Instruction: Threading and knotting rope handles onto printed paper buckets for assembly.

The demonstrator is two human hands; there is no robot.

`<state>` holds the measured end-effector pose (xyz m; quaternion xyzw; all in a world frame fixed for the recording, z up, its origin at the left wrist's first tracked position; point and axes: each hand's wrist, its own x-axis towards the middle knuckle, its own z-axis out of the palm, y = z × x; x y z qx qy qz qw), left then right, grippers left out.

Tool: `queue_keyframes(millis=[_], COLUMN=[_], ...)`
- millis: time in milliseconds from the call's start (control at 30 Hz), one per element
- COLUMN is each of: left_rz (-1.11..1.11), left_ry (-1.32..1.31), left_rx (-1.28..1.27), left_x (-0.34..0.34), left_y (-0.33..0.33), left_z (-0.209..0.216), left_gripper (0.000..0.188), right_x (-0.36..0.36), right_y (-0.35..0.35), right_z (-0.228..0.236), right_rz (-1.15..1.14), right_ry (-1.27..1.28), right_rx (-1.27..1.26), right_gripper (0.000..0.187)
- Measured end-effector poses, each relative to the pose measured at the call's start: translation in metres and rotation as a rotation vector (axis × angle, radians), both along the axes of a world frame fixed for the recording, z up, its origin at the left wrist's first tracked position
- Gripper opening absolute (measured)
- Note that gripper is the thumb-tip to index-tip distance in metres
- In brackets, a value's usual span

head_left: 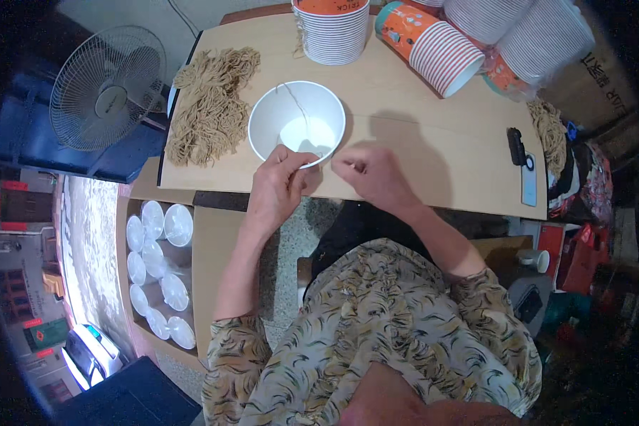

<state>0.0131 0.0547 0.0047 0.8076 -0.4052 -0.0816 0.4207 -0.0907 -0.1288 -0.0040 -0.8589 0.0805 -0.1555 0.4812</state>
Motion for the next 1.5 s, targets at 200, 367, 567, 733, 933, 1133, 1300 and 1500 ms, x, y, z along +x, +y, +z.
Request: queue_keyframes(millis=[200,367,567,733,933,1133,1300,1500], left_rz=[0.018,-0.052,-0.106,-0.114,-0.163,-0.061,-0.010,-0.177], left_ry=[0.031,0.141,0.129,0.503,0.711,0.942,0.982,0.980], left_rx=[0.032,-0.073,-0.005,0.099,0.052,-0.114,-0.225,-0.249], left_x=[-0.002,-0.001,0.004,0.009,0.016,0.019,0.021,0.018], left_y=[-0.003,0.000,-0.008,-0.012,-0.014,-0.020,-0.024,-0.028], left_z=[0.005,0.005,0.008,0.015,0.013,0.020,0.014,0.024], left_gripper=[0.028,0.018,0.015,0.015,0.012,0.016,0.014,0.015], right_x=[0.006,0.000,-0.013,-0.019,-0.011,-0.006,-0.001,0.015], right_y=[0.027,0.025,0.020,0.004,-0.018,-0.026,-0.025,-0.023], right_z=[-0.051,-0.060,-0.044,-0.020,-0.001,0.001,0.009,0.032], right_rz=[0.026,0.010,-0.052,-0.021,-0.018,0.132,0.318,0.392], right_ry=[0.145,0.094,0.066,-0.484,-0.286,-0.334,-0.314,-0.440], right_rx=[0.794,0.879,0.405,-0.413,-0.236,-0.222,-0.147,-0.186], right_gripper=[0.017,0.023,0.012,0.009,0.009,0.008,0.009,0.007])
